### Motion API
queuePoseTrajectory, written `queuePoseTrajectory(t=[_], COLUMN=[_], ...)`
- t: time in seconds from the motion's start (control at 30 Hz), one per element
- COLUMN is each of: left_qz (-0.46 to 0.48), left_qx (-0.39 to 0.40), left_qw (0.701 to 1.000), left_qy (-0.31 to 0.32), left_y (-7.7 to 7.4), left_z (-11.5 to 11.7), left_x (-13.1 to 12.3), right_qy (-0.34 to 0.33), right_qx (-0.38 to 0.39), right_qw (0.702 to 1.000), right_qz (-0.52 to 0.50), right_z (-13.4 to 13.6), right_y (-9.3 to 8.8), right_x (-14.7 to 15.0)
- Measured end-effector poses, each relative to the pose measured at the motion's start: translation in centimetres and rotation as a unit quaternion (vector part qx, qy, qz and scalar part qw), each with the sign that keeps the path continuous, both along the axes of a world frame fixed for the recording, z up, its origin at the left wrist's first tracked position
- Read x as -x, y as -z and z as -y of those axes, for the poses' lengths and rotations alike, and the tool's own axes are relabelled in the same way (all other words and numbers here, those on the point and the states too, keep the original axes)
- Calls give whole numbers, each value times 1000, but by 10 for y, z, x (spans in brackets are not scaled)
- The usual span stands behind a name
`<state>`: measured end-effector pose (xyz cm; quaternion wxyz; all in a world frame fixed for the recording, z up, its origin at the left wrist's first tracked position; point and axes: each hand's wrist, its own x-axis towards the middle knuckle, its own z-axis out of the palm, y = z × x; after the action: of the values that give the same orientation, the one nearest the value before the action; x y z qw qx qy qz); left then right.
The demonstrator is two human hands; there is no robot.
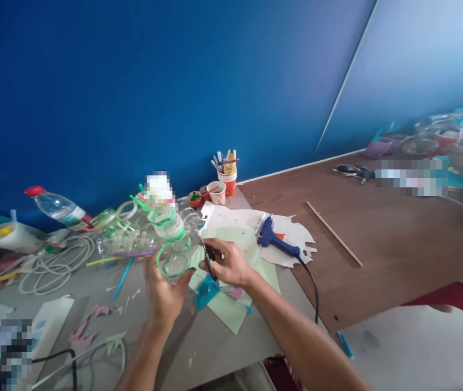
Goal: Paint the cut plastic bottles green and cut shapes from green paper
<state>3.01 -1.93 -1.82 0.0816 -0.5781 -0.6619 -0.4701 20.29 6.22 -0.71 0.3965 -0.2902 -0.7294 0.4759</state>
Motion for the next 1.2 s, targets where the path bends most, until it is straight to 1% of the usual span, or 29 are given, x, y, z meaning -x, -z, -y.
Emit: queuePoseTrajectory(t=[0.07, 0.13, 0.23, 0.3, 0.43, 0.57, 0.67, 0.87, 1.0, 1.1, 1.2], left_qz=[-83, -131, -142, -130, -126, -131, -146, -136, -133, -107, -82], left_qx=[-27, -41, -57, -59, -55, -59, -63, -59, -64, -45, -51], left_qw=[995, 987, 977, 976, 977, 978, 974, 975, 979, 986, 990], left_qy=[-41, -87, -150, -167, -160, -154, -158, -167, -138, -119, -104], left_y=[-1, -3, -6, -6, -5, -2, 0, 1, 4, 5, 7], left_z=[1, 0, -1, -1, 1, 1, 0, -1, -2, -2, -2], left_x=[4, 8, 13, 15, 15, 14, 13, 12, 12, 12, 13], right_qy=[-15, -26, -31, -33, -38, -30, -26, -20, -16, -13, -11], right_qx=[-8, -16, -30, -43, -63, -78, -86, -90, -84, -76, -67], right_qw=[1000, 999, 997, 996, 992, 989, 987, 985, 985, 984, 983], right_qz=[21, 35, 60, 76, 98, 123, 134, 142, 148, 158, 168], right_z=[3, 6, 10, 11, 14, 16, 17, 19, 20, 20, 19], right_y=[0, 0, -1, -1, -1, -1, 0, 2, 1, 1, 1], right_x=[2, 4, 6, 8, 11, 13, 14, 17, 18, 18, 18])
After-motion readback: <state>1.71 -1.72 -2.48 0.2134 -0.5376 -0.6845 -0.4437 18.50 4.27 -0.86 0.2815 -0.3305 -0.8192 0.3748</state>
